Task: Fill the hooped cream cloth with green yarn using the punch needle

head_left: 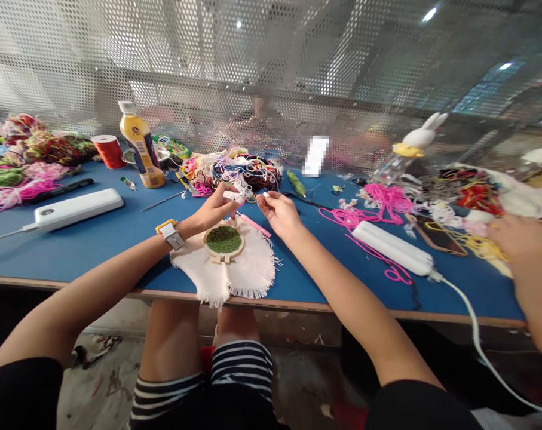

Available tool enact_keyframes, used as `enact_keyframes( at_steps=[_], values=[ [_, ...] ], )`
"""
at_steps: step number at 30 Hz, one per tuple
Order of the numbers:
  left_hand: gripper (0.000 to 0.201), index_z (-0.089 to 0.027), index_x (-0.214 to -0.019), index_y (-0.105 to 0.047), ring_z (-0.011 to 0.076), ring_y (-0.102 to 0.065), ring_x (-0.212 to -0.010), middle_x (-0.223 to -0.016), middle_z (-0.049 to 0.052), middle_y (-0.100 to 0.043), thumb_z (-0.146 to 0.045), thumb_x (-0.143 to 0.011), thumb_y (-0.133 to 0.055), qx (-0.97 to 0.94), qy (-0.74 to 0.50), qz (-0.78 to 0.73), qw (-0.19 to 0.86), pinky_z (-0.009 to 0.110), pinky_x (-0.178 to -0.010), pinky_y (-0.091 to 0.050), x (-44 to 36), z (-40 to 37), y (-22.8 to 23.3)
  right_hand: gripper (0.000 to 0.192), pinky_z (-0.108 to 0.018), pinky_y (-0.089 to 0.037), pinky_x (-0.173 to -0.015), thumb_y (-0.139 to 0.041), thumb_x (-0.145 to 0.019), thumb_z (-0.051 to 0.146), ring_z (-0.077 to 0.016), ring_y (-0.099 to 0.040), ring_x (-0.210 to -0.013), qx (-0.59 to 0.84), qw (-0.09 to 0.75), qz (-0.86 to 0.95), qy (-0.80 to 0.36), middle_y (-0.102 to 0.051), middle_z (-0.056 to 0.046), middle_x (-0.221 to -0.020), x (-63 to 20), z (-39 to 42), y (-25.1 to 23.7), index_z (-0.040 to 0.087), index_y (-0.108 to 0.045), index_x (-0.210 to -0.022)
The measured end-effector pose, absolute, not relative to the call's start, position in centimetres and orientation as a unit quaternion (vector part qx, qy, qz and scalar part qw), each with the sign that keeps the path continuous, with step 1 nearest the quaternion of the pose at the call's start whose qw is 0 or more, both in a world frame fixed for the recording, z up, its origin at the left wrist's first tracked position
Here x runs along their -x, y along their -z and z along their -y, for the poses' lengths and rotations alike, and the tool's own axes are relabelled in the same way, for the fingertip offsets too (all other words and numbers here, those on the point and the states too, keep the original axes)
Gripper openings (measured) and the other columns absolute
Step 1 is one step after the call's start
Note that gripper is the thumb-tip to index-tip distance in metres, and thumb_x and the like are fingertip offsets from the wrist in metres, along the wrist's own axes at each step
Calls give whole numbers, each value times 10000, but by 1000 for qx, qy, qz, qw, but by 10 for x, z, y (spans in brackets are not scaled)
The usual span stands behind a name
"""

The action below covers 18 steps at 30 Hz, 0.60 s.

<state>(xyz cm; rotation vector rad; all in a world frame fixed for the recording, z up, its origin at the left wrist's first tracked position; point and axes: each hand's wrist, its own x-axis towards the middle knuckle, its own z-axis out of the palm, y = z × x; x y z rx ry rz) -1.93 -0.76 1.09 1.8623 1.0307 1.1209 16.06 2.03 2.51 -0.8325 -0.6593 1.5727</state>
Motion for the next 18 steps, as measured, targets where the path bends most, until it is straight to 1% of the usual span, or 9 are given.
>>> enact_keyframes(
  at_steps=[2, 4, 6, 7, 9, 11, 12, 14, 18],
  values=[
    [404, -161, -1190, -466, 122, -595, -646, -697, -13, -596, -384, -862, -543, -739, -435, -382, 344, 249, -615, -452, 20, 7, -14, 283, -148, -575, -540, -433, -851, -71, -83, -657, -537, 353, 586, 280, -674, -648, 11, -572, -161, -20, -26, 185, -472, -736],
    [392, -146, -1137, -562, 121, -609, -699, -820, 37, -637, -424, -860, -563, -755, -434, -369, 326, 246, -635, -457, 19, 8, -16, 289, -157, -573, -540, -408, -862, -74, -86, -654, -526, 347, 586, 278, -677, -653, -3, -567, -160, -18, -26, 181, -472, -742],
    [400, -134, -1066, -623, 110, -592, -681, -877, 66, -659, -470, -859, -563, -755, -430, -369, 329, 226, -594, -435, 18, 9, -18, 286, -172, -576, -550, -391, -872, -69, -90, -654, -522, 340, 583, 276, -684, -658, -13, -568, -158, -15, -25, 178, -470, -749],
    [415, -128, -1030, -643, 97, -563, -632, -842, 63, -660, -496, -861, -552, -749, -426, -374, 342, 212, -548, -403, 17, 9, -18, 283, -179, -577, -557, -387, -875, -65, -91, -654, -521, 336, 581, 276, -688, -660, -15, -570, -157, -13, -25, 176, -472, -755],
    [460, -116, -919, -675, 65, -441, -499, -660, 22, -606, -547, -865, -525, -725, -425, -391, 376, 200, -454, -295, 15, 11, -17, 274, -192, -581, -572, -378, -876, -60, -95, -657, -529, 328, 578, 282, -692, -662, -14, -579, -155, -10, -25, 173, -482, -776],
    [496, -110, -799, -681, 50, -298, -417, -487, -36, -452, -581, -847, -532, -685, -439, -414, 409, 218, -415, -190, 13, 13, -16, 271, -196, -582, -585, -370, -872, -60, -96, -661, -540, 318, 576, 294, -693, -660, -8, -582, -153, -7, -26, 170, -495, -803],
    [496, -111, -763, -678, 48, -251, -400, -443, -59, -376, -586, -830, -554, -662, -449, -424, 425, 228, -411, -155, 12, 14, -16, 270, -195, -581, -586, -368, -869, -60, -96, -661, -543, 313, 576, 299, -693, -660, -6, -582, -152, -6, -26, 169, -501, -814],
    [466, -114, -756, -675, 49, -206, -386, -411, -84, -296, -574, -790, -611, -621, -462, -439, 456, 239, -412, -110, 10, 15, -15, 269, -191, -577, -588, -368, -863, -61, -96, -659, -542, 304, 576, 305, -695, -662, -9, -581, -152, -4, -26, 164, -510, -827],
    [399, -128, -758, -675, 46, -197, -376, -404, -92, -293, -527, -740, -691, -588, -456, -447, 495, 243, -406, -82, 10, 14, -15, 269, -197, -579, -612, -363, -858, -61, -100, -667, -564, 283, 579, 308, -700, -674, -21, -590, -153, -3, -26, 156, -518, -825]
  ],
)
